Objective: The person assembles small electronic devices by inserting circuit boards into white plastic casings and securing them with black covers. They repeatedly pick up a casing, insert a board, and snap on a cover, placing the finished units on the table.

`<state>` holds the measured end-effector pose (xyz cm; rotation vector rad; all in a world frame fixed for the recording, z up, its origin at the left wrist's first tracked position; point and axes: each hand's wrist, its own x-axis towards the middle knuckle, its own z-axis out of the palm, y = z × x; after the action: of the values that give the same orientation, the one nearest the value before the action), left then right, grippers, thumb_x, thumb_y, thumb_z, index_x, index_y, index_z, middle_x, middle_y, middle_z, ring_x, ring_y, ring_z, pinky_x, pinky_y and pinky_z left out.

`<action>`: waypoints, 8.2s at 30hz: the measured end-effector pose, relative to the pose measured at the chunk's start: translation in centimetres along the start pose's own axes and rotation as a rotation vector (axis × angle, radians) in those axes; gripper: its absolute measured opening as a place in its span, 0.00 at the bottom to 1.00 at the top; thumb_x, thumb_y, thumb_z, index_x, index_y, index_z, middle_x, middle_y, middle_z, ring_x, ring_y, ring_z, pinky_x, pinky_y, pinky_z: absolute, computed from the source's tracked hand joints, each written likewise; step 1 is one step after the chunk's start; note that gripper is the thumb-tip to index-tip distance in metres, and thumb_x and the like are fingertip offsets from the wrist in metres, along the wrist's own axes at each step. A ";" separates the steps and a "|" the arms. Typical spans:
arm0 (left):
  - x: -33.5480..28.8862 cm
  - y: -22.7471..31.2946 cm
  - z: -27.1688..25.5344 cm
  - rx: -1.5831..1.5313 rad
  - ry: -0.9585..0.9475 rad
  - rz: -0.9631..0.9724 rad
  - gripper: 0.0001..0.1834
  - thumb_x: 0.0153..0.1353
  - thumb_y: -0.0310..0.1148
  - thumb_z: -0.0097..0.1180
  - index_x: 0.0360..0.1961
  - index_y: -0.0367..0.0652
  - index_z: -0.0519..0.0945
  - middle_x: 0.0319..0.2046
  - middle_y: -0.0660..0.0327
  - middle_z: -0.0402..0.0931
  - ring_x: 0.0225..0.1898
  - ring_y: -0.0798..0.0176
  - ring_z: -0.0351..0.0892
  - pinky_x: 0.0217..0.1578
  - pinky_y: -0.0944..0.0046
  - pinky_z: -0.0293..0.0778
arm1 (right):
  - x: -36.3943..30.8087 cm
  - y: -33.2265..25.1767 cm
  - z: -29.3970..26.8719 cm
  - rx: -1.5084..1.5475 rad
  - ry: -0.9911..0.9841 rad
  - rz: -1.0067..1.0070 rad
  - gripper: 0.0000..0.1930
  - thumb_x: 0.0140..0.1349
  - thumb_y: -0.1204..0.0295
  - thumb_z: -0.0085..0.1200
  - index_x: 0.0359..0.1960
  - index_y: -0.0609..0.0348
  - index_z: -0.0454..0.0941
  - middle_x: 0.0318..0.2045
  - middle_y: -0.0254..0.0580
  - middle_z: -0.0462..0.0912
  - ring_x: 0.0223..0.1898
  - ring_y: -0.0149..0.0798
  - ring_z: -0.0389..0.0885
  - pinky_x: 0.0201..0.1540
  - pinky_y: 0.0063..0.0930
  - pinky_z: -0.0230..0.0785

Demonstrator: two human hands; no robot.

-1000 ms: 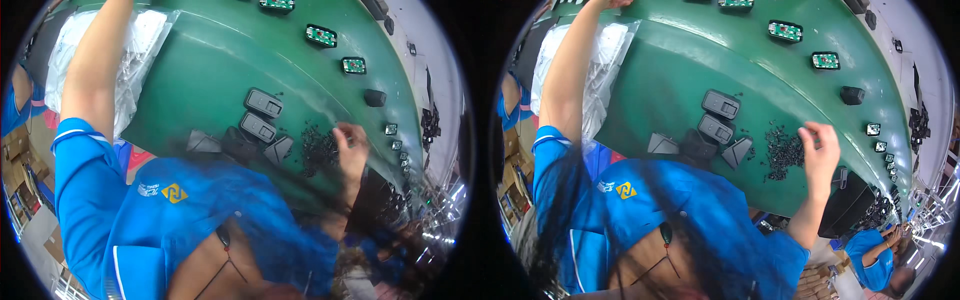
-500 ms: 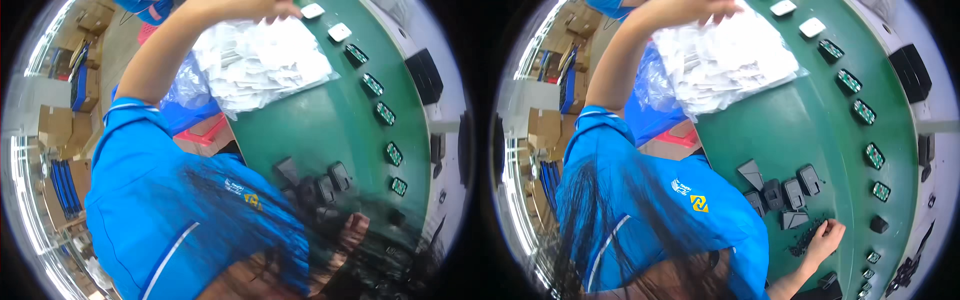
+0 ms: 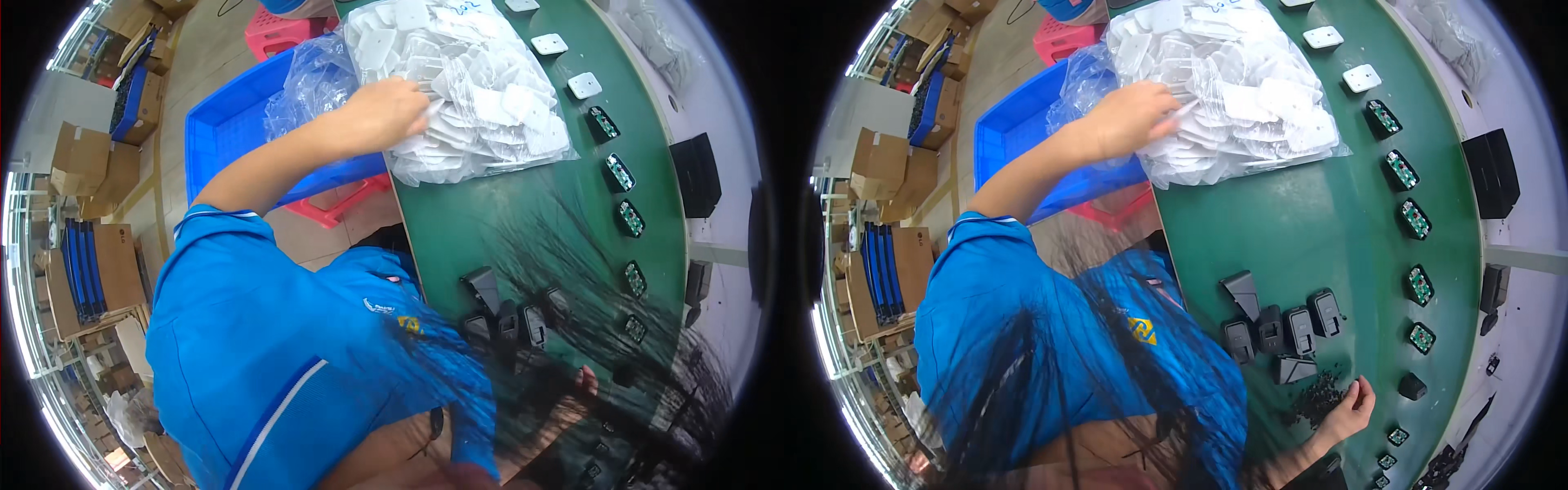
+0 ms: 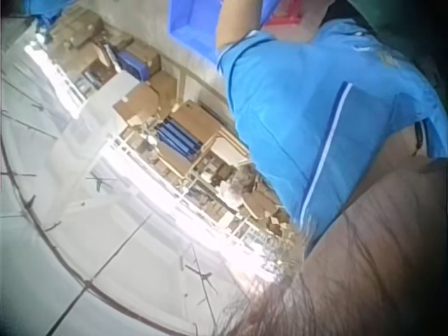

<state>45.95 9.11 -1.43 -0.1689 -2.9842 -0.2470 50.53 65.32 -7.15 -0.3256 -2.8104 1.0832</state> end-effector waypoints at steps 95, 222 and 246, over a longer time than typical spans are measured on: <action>0.3 22.9 6.8 -1.330 0.089 0.238 0.07 0.55 0.20 0.59 0.35 0.35 0.76 0.35 0.56 0.73 0.30 0.68 0.74 0.27 0.71 0.71 | -1.6 -14.7 8.2 0.760 -0.238 -0.092 0.06 0.58 0.78 0.60 0.32 0.65 0.75 0.31 0.31 0.73 0.29 0.21 0.68 0.31 0.15 0.62; 4.1 19.8 13.1 -0.704 0.164 0.389 0.29 0.52 0.17 0.54 0.57 0.42 0.70 0.58 0.57 0.68 0.59 0.53 0.68 0.57 0.58 0.68 | 7.9 -10.8 9.2 -0.032 -0.302 -0.950 0.21 0.52 0.78 0.61 0.50 0.60 0.75 0.49 0.45 0.79 0.49 0.46 0.78 0.51 0.34 0.71; 5.0 22.5 13.6 -0.568 0.103 0.349 0.46 0.42 0.24 0.67 0.64 0.40 0.59 0.52 0.52 0.66 0.55 0.48 0.64 0.57 0.54 0.65 | 8.3 -11.1 12.3 -0.180 -0.249 -0.972 0.07 0.51 0.76 0.57 0.32 0.58 0.76 0.33 0.39 0.74 0.37 0.44 0.72 0.38 0.37 0.63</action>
<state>42.04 33.98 -10.49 -0.6996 -2.6372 -1.0101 38.49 51.31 -8.58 1.1110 -2.6553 0.6480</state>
